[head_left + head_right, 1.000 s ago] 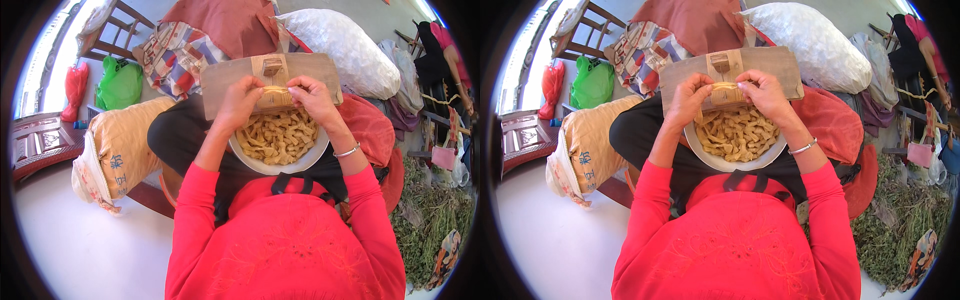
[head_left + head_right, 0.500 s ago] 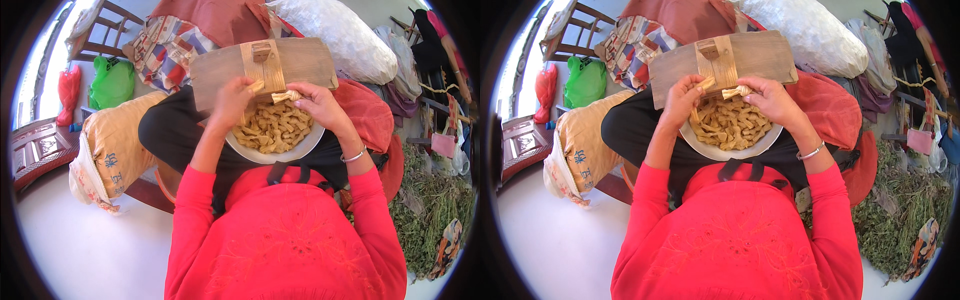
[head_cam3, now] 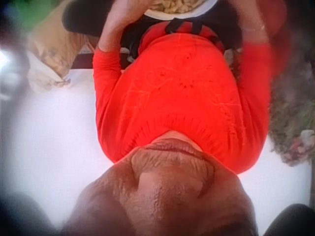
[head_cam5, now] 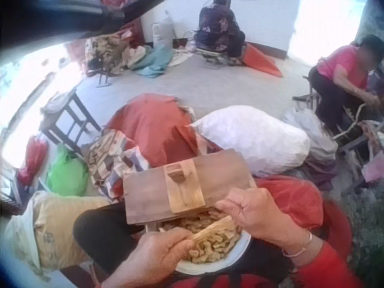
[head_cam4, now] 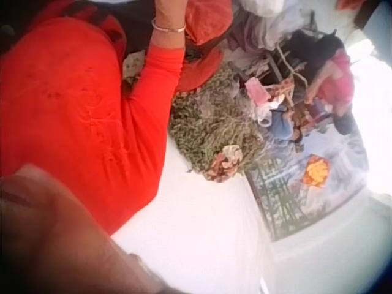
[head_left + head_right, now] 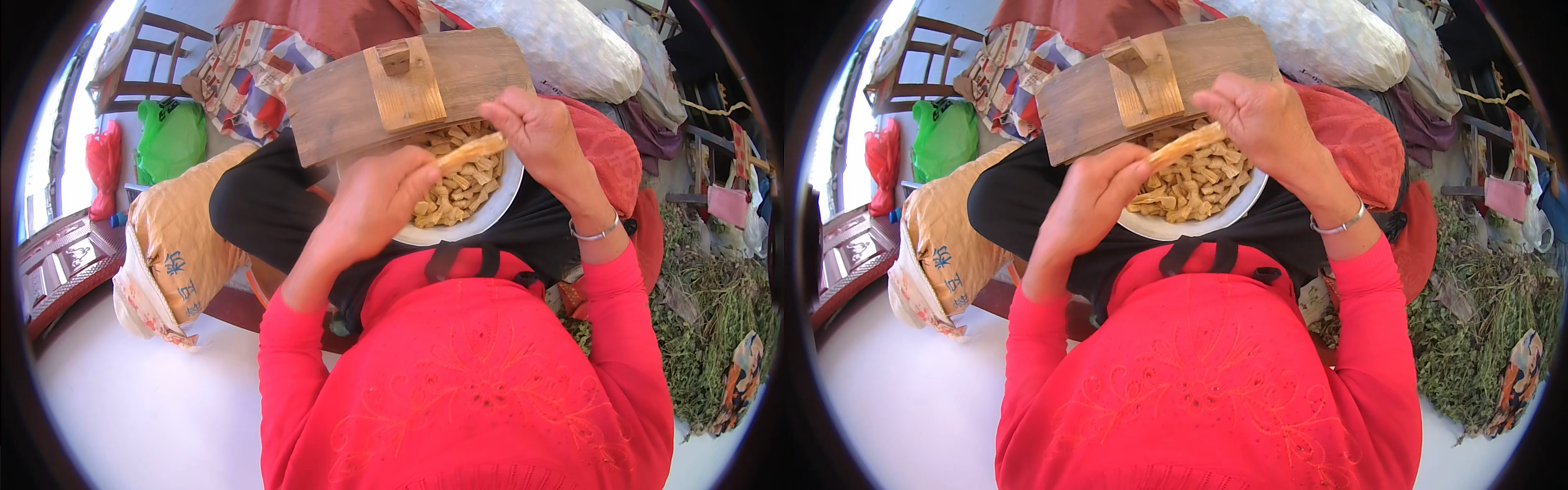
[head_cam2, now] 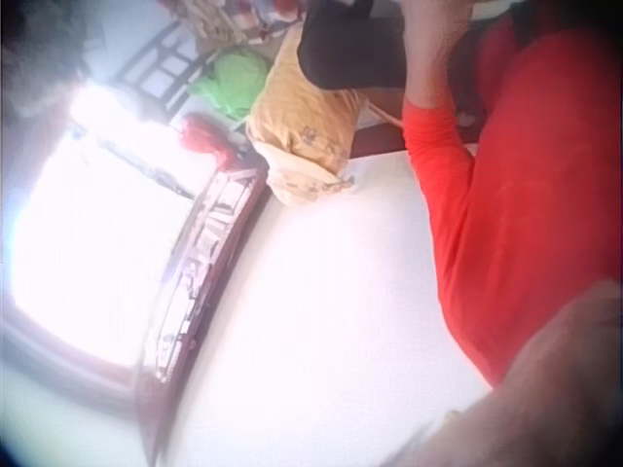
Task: The person is using a wooden board and a metal bowl to shape and collect pieces of light-colored dough by pressing and rolling them by hand against the board.
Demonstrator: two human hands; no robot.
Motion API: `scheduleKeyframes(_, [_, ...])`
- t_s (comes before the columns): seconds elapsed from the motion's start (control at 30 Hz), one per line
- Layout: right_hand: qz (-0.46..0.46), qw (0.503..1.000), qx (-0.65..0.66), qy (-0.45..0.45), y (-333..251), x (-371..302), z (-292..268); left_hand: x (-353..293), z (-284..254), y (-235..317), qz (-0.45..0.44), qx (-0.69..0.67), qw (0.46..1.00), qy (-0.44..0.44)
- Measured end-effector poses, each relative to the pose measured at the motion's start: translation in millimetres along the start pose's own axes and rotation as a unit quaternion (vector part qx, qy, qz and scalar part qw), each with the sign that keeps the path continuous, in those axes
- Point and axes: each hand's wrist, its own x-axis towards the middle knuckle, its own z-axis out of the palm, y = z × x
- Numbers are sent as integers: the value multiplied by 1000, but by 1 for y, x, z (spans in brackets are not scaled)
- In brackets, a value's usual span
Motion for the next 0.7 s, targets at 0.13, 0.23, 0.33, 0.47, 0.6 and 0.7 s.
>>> scheduleKeyframes(0.13, [-101, 966, 157, -179, -56, -22, -21, -30, -37, 79, 226, 158, 961, 27])
scheduleKeyframes(0.23, [-122, 850, 430, -280, -81, -38, -25, -17, -34, 66, 230, 45, 972, 15])
scheduleKeyframes(0.33, [65, 807, 548, -209, -82, -48, -19, -6, 4, 17, 24, -268, 962, -39])
scheduleKeyframes(0.47, [61, 939, 337, 25, -45, -22, 19, 0, 47, -10, 3, -460, 887, -41])
scheduleKeyframes(0.6, [5, 997, 4, 72, -8, -18, 47, 16, 73, -23, -23, -493, 868, 45])
scheduleKeyframes(0.7, [-3, 996, -45, 73, -6, -16, 51, 22, 74, -38, -47, -470, 879, 62])
